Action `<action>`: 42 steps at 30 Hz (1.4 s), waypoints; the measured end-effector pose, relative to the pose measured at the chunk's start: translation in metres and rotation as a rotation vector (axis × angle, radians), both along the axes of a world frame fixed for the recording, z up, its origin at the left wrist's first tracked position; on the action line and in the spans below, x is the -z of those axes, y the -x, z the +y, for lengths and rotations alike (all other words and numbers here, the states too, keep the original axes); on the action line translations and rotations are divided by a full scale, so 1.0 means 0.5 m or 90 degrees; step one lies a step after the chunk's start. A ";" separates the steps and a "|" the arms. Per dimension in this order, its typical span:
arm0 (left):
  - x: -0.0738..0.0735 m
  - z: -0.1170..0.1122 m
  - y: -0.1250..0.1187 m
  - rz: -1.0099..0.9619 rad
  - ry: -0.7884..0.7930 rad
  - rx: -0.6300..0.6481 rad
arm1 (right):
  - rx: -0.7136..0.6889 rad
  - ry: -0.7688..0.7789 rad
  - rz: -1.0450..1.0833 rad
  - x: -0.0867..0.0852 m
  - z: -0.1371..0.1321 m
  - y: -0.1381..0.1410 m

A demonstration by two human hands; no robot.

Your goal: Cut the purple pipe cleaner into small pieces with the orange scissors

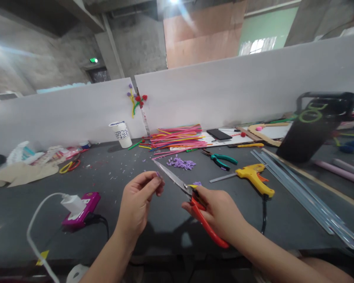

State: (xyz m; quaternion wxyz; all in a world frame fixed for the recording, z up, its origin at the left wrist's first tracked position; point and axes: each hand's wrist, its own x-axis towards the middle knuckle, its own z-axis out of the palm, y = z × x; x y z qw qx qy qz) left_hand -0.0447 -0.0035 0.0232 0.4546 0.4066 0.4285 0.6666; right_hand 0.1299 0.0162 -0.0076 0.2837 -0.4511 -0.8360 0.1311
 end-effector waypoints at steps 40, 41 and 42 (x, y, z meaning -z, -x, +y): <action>0.021 0.005 -0.029 0.115 0.047 0.017 | 0.004 0.099 0.064 -0.022 0.001 -0.020; 0.019 0.005 -0.027 0.087 0.041 0.000 | 0.021 0.070 0.025 -0.017 -0.001 -0.021; 0.018 0.006 -0.025 0.065 0.036 -0.012 | 0.027 0.040 -0.012 -0.010 -0.003 -0.021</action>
